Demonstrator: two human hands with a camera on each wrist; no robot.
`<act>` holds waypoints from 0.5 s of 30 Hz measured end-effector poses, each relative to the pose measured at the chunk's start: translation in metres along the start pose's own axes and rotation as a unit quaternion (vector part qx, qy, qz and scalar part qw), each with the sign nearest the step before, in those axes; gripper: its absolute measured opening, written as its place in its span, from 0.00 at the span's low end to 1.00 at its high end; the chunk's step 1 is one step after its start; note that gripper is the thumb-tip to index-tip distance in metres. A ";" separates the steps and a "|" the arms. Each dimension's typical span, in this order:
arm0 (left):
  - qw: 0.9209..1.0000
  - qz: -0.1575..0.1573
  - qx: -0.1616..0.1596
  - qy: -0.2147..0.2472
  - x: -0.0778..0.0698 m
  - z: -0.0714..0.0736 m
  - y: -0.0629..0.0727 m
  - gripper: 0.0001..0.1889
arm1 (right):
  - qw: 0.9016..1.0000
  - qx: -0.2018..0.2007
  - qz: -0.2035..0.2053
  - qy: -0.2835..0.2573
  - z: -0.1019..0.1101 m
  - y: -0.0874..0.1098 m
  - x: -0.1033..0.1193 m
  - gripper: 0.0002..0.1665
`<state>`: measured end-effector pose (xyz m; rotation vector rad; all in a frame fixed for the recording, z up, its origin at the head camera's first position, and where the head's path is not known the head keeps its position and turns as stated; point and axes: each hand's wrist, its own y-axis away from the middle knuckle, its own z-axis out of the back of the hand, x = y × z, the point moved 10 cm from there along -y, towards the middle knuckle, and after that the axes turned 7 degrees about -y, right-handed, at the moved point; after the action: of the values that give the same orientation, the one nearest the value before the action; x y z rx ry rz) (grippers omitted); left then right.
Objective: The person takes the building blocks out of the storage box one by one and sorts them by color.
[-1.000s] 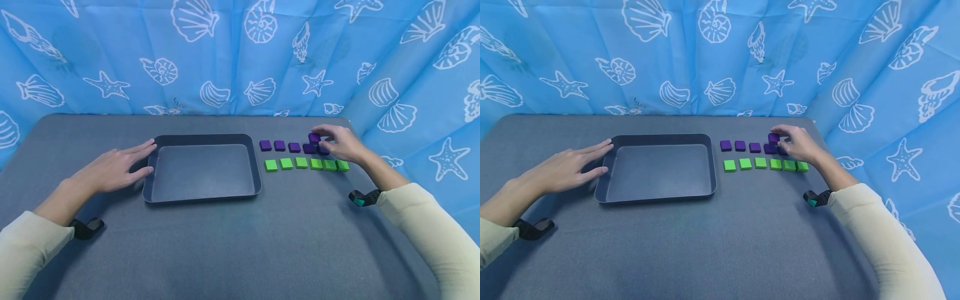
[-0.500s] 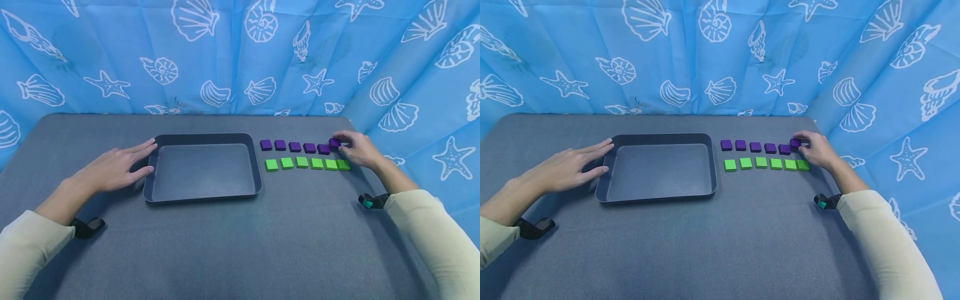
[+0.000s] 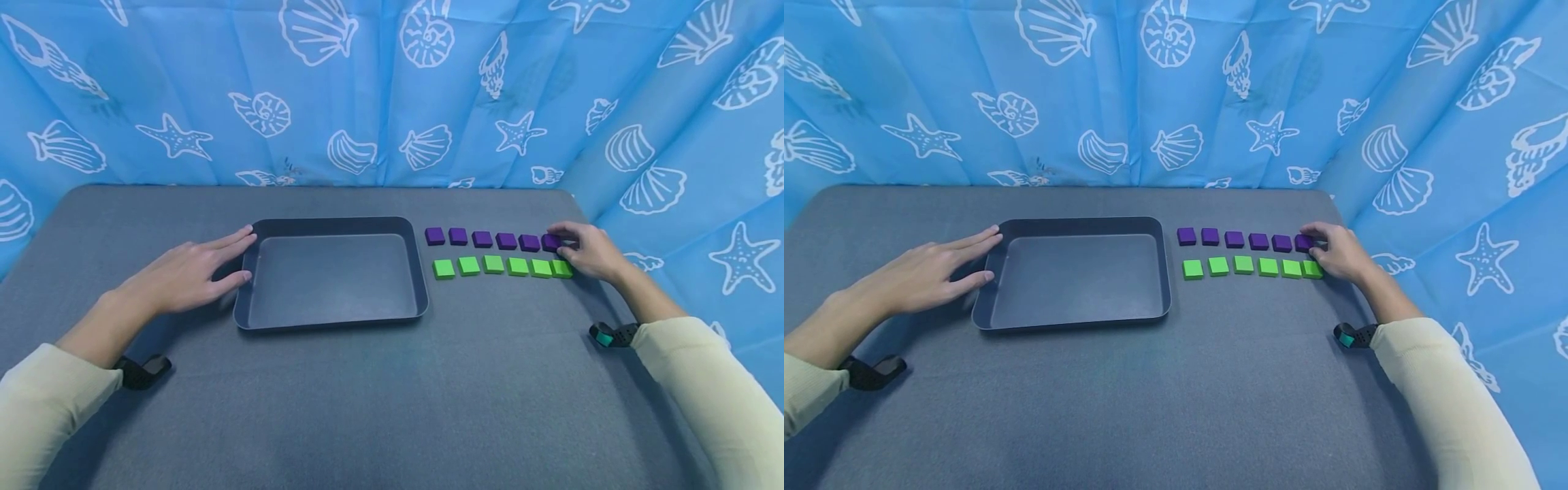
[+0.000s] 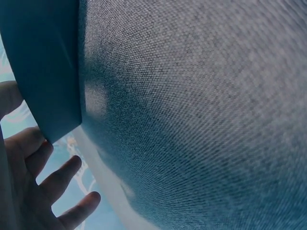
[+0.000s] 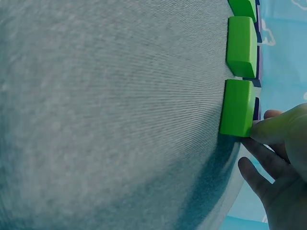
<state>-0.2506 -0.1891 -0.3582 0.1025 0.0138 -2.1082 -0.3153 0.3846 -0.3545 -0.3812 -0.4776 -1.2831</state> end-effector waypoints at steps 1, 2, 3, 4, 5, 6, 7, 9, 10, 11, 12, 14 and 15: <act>1.000 0.000 0.001 -0.001 0.000 0.000 0.000 0.38 | 1.000 0.002 -0.004 0.001 0.000 0.000 -0.001 0.24; 1.000 0.000 0.003 -0.001 0.000 0.000 0.000 0.38 | 1.000 0.004 -0.009 0.002 -0.001 0.001 -0.002 0.24; 1.000 -0.001 0.004 -0.002 0.000 0.000 -0.001 0.38 | 1.000 0.006 -0.013 0.003 -0.001 0.001 -0.003 0.24; 1.000 -0.001 0.004 -0.002 0.000 0.000 -0.001 0.38 | 1.000 0.009 -0.019 0.004 -0.002 0.001 -0.004 0.25; 1.000 -0.001 0.005 -0.002 0.001 0.000 -0.001 0.38 | 1.000 0.012 -0.023 0.005 -0.003 0.001 -0.005 0.25; 1.000 -0.003 0.006 -0.003 0.000 -0.001 -0.001 0.38 | 1.000 0.015 -0.026 0.005 -0.003 0.001 -0.006 0.25; 1.000 -0.001 0.006 -0.001 0.001 -0.001 -0.001 0.38 | 0.999 0.017 -0.027 0.006 -0.003 0.001 -0.006 0.25; 1.000 0.001 0.008 0.000 0.001 -0.001 -0.001 0.38 | 0.999 0.020 -0.026 0.007 -0.004 0.000 -0.005 0.25; 1.000 0.002 0.007 0.001 0.002 -0.001 0.000 0.38 | 1.000 0.020 -0.022 0.009 -0.003 -0.001 -0.004 0.25; 1.000 0.003 0.008 0.000 0.002 0.000 -0.001 0.38 | 1.000 0.018 -0.021 0.009 -0.003 -0.002 -0.002 0.25; 1.000 0.002 0.007 -0.002 0.002 0.000 -0.001 0.38 | 1.000 0.016 -0.020 0.011 -0.002 -0.003 -0.001 0.25; 1.000 0.000 0.005 -0.008 0.001 0.002 -0.001 0.37 | 1.000 0.009 -0.023 0.013 0.000 -0.004 0.001 0.25; 1.000 -0.002 0.004 -0.012 0.001 0.004 -0.002 0.37 | 1.000 0.003 -0.024 0.019 0.002 -0.004 0.002 0.25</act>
<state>-0.2524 -0.1889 -0.3546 0.0813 -0.0087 -2.1138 -0.3194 0.3827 -0.3516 -0.3409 -0.4608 -1.3321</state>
